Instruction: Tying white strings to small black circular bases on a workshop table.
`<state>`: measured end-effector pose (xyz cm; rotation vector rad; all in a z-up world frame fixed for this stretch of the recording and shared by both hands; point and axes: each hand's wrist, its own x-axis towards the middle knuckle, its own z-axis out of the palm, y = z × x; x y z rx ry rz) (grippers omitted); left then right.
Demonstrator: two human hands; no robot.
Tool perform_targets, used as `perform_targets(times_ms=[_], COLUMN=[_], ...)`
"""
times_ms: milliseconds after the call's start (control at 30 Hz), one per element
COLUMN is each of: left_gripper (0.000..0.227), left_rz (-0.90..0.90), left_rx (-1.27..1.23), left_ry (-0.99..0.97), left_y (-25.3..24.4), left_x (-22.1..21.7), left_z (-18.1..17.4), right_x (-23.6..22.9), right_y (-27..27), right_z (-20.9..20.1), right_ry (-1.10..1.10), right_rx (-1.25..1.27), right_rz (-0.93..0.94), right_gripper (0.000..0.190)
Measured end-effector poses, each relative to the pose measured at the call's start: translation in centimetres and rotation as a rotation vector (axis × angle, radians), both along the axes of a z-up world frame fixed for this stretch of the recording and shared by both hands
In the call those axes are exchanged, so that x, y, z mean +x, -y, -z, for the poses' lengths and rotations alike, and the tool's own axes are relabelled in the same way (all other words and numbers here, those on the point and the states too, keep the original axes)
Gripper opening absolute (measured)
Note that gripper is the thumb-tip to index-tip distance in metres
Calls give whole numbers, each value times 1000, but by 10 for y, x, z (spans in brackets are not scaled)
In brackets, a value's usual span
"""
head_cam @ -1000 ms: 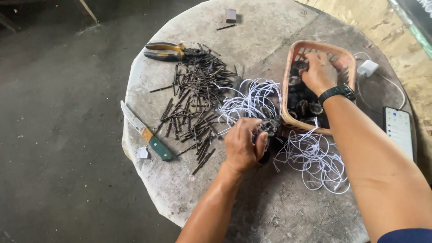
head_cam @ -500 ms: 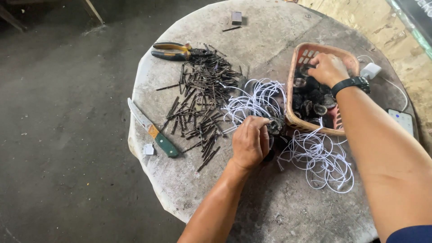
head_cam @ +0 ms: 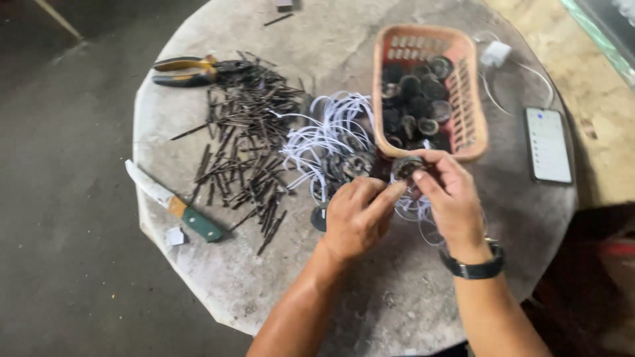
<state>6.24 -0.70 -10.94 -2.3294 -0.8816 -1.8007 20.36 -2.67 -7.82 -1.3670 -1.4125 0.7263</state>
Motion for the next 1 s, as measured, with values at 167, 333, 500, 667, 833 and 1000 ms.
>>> perform_targets(times_ms=[167, 333, 500, 667, 833, 1000], left_gripper=[16, 9, 7, 6, 7, 4], left_rz=[11, -14, -45, 11, 241, 419], left_rx=[-95, -130, -165, -313, -630, -907], left_ry=[-104, -82, -86, -48, 131, 261], left_y=[11, 16, 18, 23, 31, 32], left_x=[12, 16, 12, 12, 11, 12], left_z=[-6, 0, -5, -9, -19, -12], right_x=[-5, -4, -2, 0, -2, -10], right_y=[19, 27, 35, 39, 41, 42], right_z=[10, 2, 4, 8, 13, 9], right_ry=[-382, -406, -215, 178, 168, 229], right_rx=[5, 14, 22, 204, 253, 375], right_rz=[80, 104, 137, 182, 204, 195], right_gripper=[26, 26, 26, 19, 19, 15])
